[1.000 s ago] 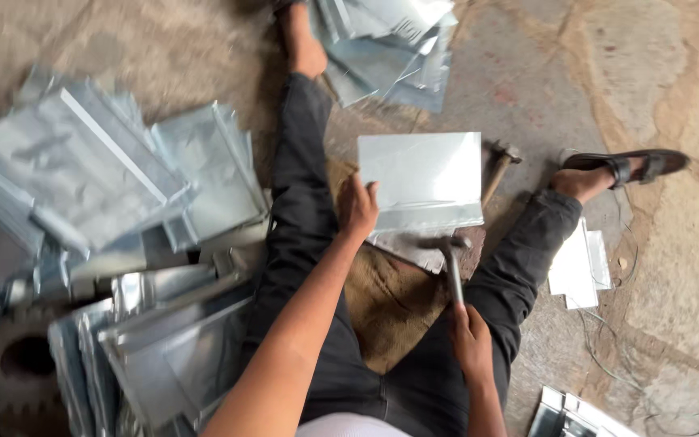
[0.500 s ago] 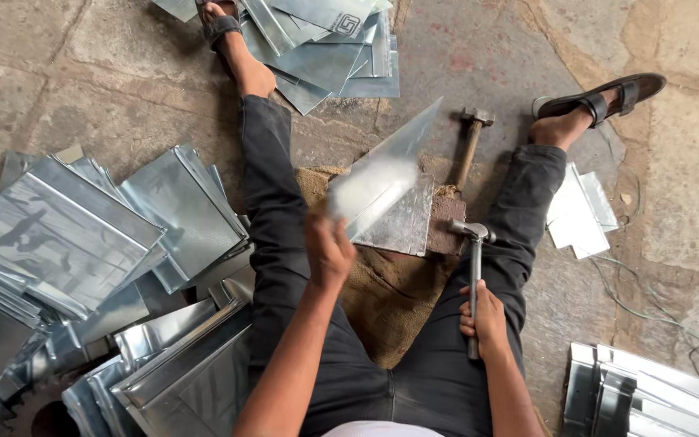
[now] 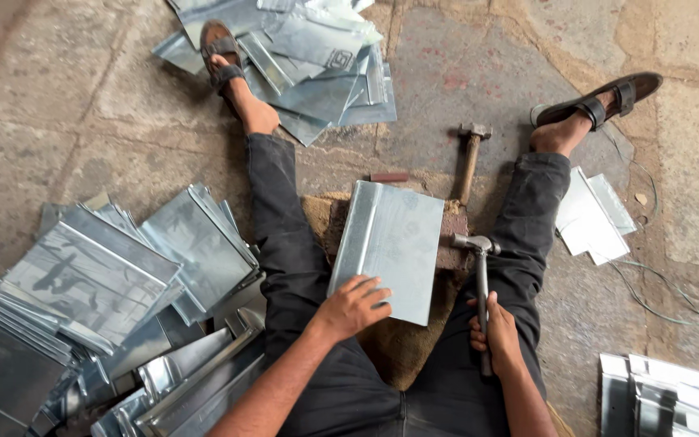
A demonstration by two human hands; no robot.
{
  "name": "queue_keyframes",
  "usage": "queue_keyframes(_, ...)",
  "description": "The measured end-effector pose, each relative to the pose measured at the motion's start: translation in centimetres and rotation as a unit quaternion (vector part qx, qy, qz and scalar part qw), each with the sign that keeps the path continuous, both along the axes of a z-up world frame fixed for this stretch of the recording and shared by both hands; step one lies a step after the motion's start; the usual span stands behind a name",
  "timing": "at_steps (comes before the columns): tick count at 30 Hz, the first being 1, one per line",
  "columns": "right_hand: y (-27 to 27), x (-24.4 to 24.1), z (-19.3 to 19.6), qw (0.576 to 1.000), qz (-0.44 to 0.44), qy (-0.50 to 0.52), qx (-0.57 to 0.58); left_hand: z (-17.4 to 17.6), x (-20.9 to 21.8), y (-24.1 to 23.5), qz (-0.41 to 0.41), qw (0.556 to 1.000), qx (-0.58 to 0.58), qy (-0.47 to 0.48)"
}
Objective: The person hammers the edges of rectangular metal sheets to fold them, working on one sheet at a time and placing finished sheets into a pile.
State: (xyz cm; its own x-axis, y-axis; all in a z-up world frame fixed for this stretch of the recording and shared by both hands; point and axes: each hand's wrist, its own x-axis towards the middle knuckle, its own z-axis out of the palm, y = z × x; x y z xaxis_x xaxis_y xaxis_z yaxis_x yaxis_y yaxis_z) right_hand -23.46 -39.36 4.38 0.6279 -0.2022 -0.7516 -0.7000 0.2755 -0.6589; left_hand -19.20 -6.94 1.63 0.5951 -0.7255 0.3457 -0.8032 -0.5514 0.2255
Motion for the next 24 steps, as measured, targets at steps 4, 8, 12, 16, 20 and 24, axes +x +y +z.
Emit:
queue_keyframes(4, 0.2, 0.2, 0.4, 1.0, 0.006, 0.001, -0.012, 2.9, 3.6, 3.1, 0.102, 0.984, 0.141, 0.03)
queue_keyframes(8, 0.4, 0.1, 0.5, 1.0, 0.016, -0.003, -0.024, 4.2, 3.9, 4.3, 0.324, 0.939, -0.102, 0.054)
queue_keyframes(12, 0.7, 0.3, 0.5, 0.998, 0.033, 0.01, -0.055, 3.0, 0.4, 0.5, 0.524, 0.73, -0.415, 0.138)
queue_keyframes(16, 0.7, 0.5, 0.2, 0.996, 0.049, 0.017, -0.067, -0.1, -0.6, -2.2, 0.504, 0.479, -0.507, 0.509)
queue_keyframes(20, 0.3, 0.3, -0.9, 0.997, 0.048, 0.013, -0.055, -4.3, 0.7, -2.2, 0.454, 0.489, -0.496, 0.556)
queue_keyframes(24, -0.4, 0.6, -2.2, 0.999, 0.021, 0.012, -0.037, -6.7, -0.2, -0.9, 0.435, 0.664, -0.437, 0.424)
